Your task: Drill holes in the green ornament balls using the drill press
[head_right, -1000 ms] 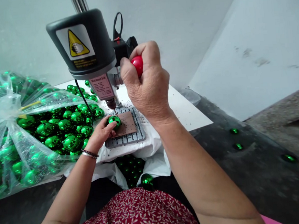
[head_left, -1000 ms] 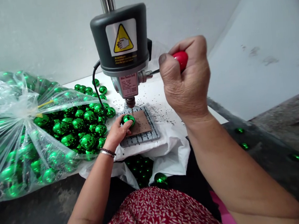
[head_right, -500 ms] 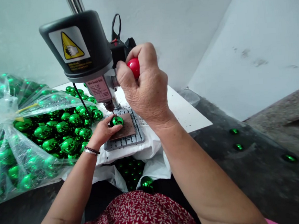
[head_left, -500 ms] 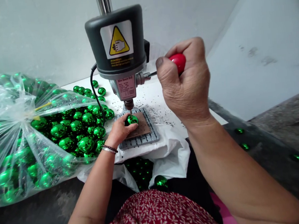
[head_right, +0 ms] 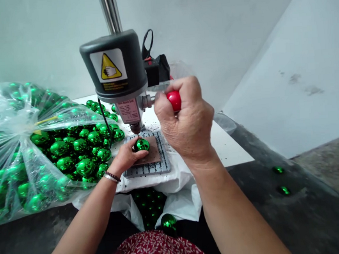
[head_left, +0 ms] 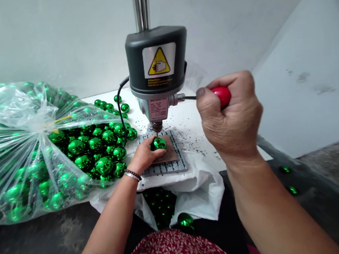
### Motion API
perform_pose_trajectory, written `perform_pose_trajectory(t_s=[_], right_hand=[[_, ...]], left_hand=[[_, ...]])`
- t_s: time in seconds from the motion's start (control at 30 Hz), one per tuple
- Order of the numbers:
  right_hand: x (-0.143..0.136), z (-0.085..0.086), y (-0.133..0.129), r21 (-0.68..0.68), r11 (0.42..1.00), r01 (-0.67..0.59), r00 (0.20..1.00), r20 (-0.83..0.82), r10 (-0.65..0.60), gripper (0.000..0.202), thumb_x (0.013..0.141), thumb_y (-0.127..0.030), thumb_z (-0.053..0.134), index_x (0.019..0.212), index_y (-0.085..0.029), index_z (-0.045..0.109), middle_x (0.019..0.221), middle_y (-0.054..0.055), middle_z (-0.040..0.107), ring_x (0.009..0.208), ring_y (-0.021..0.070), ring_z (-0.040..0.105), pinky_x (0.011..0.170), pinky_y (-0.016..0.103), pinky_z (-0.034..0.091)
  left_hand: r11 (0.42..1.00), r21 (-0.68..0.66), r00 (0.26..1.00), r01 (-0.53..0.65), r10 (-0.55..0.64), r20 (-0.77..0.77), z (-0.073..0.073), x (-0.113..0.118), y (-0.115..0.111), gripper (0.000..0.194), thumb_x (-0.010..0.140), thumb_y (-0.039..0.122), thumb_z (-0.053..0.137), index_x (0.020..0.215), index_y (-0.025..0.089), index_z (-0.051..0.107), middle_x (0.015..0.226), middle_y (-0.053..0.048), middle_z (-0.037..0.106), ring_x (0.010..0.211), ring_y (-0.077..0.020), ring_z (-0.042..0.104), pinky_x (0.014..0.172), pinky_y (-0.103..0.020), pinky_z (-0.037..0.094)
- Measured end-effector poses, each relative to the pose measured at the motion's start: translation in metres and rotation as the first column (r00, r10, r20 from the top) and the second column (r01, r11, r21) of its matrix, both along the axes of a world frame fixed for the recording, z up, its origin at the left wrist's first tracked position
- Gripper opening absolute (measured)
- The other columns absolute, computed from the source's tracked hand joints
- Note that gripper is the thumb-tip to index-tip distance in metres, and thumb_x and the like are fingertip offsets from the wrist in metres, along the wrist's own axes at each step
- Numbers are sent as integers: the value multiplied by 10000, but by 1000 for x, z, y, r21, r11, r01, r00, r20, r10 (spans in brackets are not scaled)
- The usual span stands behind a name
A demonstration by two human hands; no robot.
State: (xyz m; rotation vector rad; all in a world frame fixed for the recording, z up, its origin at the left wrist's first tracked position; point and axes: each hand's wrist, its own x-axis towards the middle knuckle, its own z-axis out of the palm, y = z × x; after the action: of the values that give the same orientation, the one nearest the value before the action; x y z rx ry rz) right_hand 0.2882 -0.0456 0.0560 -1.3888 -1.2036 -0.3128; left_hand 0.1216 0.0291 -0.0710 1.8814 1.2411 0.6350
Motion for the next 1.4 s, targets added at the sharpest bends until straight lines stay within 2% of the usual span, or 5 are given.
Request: perform_pose_trajectory(t_s=[0.37, 1.03, 1.2, 1.3, 1.4], right_hand=[[1, -7, -4, -47, 996, 77, 997, 12, -77, 145, 842, -371, 550, 839, -235, 501, 709, -43, 548, 627, 77, 508, 630, 248, 433], [-4, -79, 3, 226, 971, 73, 989, 106, -99, 170, 874, -363, 546, 917, -204, 505, 786, 5, 599, 684, 97, 582, 630, 244, 483], [-3, -39, 10, 197, 979, 58, 996, 50, -69, 188, 890, -390, 515, 896, -202, 510, 751, -13, 567, 633, 72, 529, 611, 228, 449], [1, -1, 18, 59, 998, 29, 1000, -13, -28, 253, 864, -433, 502, 873, -181, 520, 762, 2, 578, 651, 77, 515, 626, 247, 425], [4, 20, 23, -31, 999, 43, 998, -42, -44, 260, 844, -426, 525, 886, -169, 533, 762, -1, 575, 659, 74, 487, 656, 259, 404]], left_hand=[[1000, 1, 1000, 7, -7, 25, -7, -1, -1, 680, 722, 308, 810, 1360, 175, 617, 1257, -109, 715, 1141, -279, 663, 1045, -399, 487], [1000, 26, 1000, 9, -9, 3, -9, -1, -3, 642, 734, 309, 796, 1343, 206, 620, 1298, -97, 700, 1200, -284, 645, 1053, -391, 482], [1000, 18, 1000, -6, 6, -7, -5, 0, -5, 634, 730, 316, 790, 1323, 175, 620, 1232, -102, 719, 1129, -277, 664, 1012, -383, 490], [999, 40, 999, -35, 35, 9, -2, 1, -12, 533, 732, 290, 774, 1238, 173, 652, 1144, -82, 739, 1048, -265, 679, 955, -375, 509], [997, 54, 997, -56, 53, 61, 2, -5, -24, 491, 737, 249, 753, 1211, 185, 646, 1109, -55, 742, 1014, -247, 684, 928, -361, 520]])
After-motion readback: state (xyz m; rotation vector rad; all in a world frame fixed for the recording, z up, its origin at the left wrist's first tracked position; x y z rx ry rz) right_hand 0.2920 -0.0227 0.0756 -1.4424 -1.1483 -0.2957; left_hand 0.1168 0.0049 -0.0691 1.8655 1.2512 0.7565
